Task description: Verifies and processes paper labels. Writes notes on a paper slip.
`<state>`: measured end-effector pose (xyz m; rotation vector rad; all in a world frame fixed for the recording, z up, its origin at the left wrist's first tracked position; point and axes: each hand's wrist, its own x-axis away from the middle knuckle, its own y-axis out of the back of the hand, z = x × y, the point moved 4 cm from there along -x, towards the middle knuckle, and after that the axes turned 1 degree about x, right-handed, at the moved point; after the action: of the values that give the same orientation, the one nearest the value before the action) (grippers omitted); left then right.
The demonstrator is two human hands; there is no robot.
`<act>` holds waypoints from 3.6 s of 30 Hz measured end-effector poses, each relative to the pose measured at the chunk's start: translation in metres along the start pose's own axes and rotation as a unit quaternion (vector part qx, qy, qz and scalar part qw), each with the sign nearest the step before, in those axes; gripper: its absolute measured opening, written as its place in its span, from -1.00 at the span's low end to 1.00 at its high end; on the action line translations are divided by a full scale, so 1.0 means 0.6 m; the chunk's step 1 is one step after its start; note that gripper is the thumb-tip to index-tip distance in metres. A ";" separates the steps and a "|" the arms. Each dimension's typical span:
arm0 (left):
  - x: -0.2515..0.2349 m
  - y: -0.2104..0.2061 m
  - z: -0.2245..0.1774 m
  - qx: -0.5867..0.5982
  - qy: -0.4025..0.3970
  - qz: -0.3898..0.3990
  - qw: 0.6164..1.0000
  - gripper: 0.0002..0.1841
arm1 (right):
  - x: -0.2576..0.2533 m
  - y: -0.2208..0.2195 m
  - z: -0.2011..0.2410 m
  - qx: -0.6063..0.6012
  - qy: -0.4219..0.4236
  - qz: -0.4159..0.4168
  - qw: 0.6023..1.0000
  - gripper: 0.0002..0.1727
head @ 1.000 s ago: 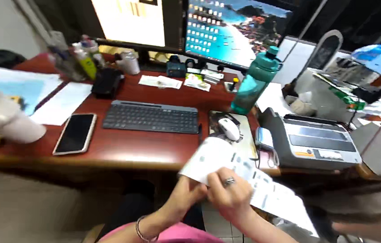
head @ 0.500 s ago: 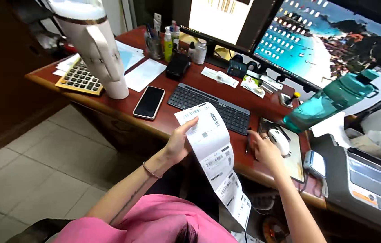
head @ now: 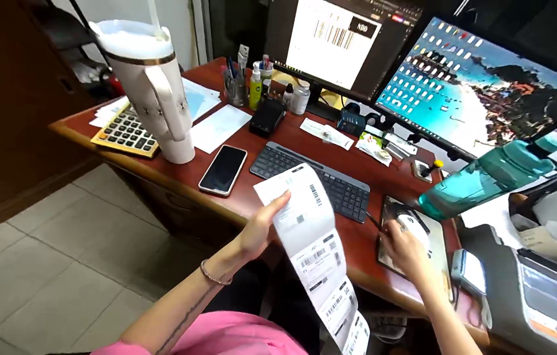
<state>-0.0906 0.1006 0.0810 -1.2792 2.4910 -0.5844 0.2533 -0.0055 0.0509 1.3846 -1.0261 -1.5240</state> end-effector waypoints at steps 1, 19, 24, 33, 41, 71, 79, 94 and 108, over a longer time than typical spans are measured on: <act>-0.003 0.010 0.002 -0.032 -0.011 -0.025 0.999 -0.55 | 0.004 -0.003 -0.004 0.011 -0.048 -0.013 0.999 -0.64; 0.011 0.070 0.023 -0.021 -0.068 -0.212 0.975 -0.78 | 0.122 0.005 -0.173 0.065 -0.153 -0.230 0.959 -0.32; 0.018 0.058 0.022 -0.017 -0.064 -0.208 0.976 -0.80 | 0.085 -0.031 -0.189 -0.008 -0.134 -0.114 0.984 -0.20; 0.027 0.058 0.030 -0.015 -0.069 -0.220 0.973 -0.79 | 0.044 -0.044 -0.164 -0.003 -0.081 -0.136 0.987 -0.42; 0.021 0.046 0.027 -0.012 -0.083 -0.217 0.973 -0.80 | 0.036 -0.054 -0.161 -0.033 -0.043 -0.132 0.990 -0.48; 0.025 0.054 0.024 -0.009 -0.095 -0.216 0.972 -0.77 | 0.035 -0.055 -0.159 -0.027 -0.026 -0.129 0.991 -0.46; 0.026 0.054 0.023 -0.012 -0.096 -0.220 0.971 -0.78 | 0.036 -0.057 -0.161 -0.027 -0.026 -0.131 0.991 -0.47; 0.029 0.053 0.017 -0.017 -0.098 -0.224 0.970 -0.78 | 0.042 -0.040 -0.151 0.011 -0.067 -0.158 0.985 -0.48; 0.032 0.054 0.015 -0.013 -0.104 -0.228 0.968 -0.78 | 0.038 -0.044 -0.151 0.006 -0.057 -0.152 0.987 -0.51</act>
<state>-0.1207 0.1001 0.0566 -1.8389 2.0463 -0.4845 0.3411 -0.0223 0.0126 1.5316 -0.9232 -1.8389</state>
